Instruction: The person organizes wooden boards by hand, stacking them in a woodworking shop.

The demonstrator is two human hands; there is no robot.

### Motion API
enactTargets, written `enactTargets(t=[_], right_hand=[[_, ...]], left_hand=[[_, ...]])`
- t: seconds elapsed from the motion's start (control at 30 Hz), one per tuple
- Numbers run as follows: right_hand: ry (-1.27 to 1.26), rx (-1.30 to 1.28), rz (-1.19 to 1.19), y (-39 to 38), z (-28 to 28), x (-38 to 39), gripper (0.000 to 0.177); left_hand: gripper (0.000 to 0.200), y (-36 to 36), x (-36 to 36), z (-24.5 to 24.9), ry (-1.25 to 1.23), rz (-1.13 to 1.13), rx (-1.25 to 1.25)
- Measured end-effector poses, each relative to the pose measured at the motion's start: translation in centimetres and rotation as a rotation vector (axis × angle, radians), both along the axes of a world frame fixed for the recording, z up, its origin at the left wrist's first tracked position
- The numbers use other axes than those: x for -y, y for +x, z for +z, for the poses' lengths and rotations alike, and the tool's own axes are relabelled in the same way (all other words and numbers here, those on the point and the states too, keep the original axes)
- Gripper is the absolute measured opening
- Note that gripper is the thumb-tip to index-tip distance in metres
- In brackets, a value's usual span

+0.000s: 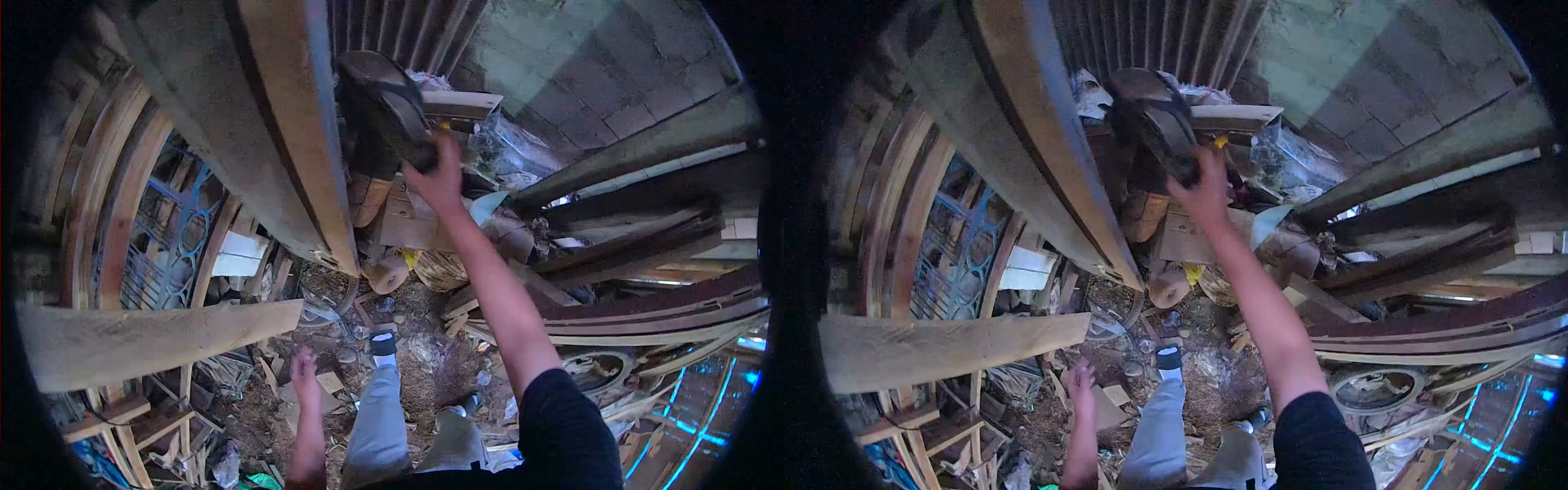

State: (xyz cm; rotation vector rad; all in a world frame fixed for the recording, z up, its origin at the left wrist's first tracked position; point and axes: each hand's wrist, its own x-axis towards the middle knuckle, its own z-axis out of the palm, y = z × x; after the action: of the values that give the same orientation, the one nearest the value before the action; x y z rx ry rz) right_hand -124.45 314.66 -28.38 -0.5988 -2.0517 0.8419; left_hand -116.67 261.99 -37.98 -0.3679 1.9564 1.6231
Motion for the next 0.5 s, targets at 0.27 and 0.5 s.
enactTargets(t=[0.27, 0.5], right_hand=[[0.099, 0.035, 0.032, -12.7, -3.9, -1.7, 0.069], [-0.1, 0.197, -0.039, -16.3, -10.6, 2.9, 0.066]], left_hand=[[0.034, 2.7, -0.3, -2.3, 0.033, 0.037, 0.076], [0.031, 2.9, 2.3, -0.5, -0.112, 0.006, 0.143]])
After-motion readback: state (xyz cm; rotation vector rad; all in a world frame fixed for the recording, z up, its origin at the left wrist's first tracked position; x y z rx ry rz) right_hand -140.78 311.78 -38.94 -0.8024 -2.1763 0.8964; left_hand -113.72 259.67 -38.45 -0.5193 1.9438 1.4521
